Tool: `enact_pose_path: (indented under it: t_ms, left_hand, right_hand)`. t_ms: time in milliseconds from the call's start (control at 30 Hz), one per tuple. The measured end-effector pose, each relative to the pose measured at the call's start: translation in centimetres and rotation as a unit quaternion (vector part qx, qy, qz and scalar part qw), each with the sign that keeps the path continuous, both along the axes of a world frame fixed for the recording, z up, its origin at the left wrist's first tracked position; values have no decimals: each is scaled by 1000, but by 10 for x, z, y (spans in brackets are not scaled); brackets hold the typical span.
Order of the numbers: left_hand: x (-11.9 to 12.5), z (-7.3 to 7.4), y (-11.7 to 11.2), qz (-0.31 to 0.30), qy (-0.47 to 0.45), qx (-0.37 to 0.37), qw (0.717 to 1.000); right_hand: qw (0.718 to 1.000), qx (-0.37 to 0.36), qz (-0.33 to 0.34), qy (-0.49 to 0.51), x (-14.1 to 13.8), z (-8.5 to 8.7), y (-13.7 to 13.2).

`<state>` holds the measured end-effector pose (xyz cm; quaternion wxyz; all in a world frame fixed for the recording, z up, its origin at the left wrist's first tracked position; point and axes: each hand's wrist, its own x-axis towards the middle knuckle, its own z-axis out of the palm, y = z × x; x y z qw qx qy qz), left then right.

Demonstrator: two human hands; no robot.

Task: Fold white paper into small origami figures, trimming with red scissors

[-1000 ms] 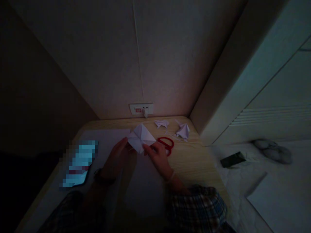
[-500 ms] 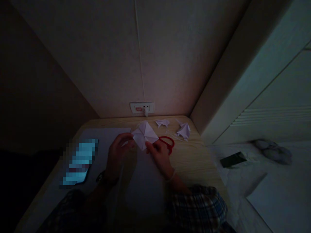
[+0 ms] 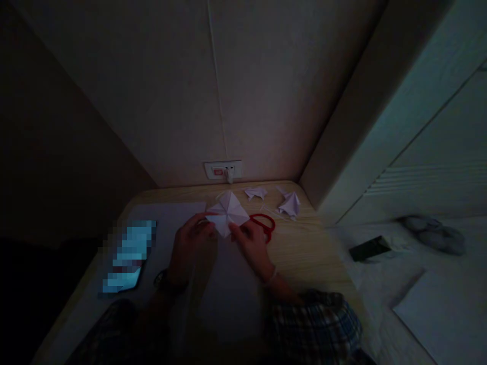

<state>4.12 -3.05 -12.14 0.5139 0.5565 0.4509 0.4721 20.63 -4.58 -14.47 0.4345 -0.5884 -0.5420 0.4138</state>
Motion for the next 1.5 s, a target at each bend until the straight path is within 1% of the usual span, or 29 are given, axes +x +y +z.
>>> enact_pose_path:
  t_ms: [167, 267, 433, 567, 767, 1133, 1267, 1500]
  left_hand:
    - [3, 11, -5, -32, -10, 25, 999]
    - [4, 15, -7, -41, -18, 32, 998]
    - [5, 9, -5, -49, -5, 25, 998]
    - [5, 4, -3, -54, 7, 14, 998]
    - [6, 4, -4, -65, 24, 16, 997]
    - [8, -1, -3, -52, 30, 41, 997]
    - [9, -1, -4, -51, 22, 42, 998]
    - [9, 6, -5, -38, -21, 22, 999]
  right_hand:
    - [1000, 9, 2, 9, 0, -1, -2]
    - [1000, 17, 3, 11, 0, -3, -2]
    - [1000, 26, 13, 4, -1, -6, -2]
    - [999, 29, 25, -17, -1, -2, -5]
    - [998, 39, 28, -48, -3, 2, -5]
    - [995, 56, 40, -70, -3, 3, -6]
    - [995, 58, 34, -77, -4, 2, -6]
    - [995, 53, 26, -76, -3, 1, -6]
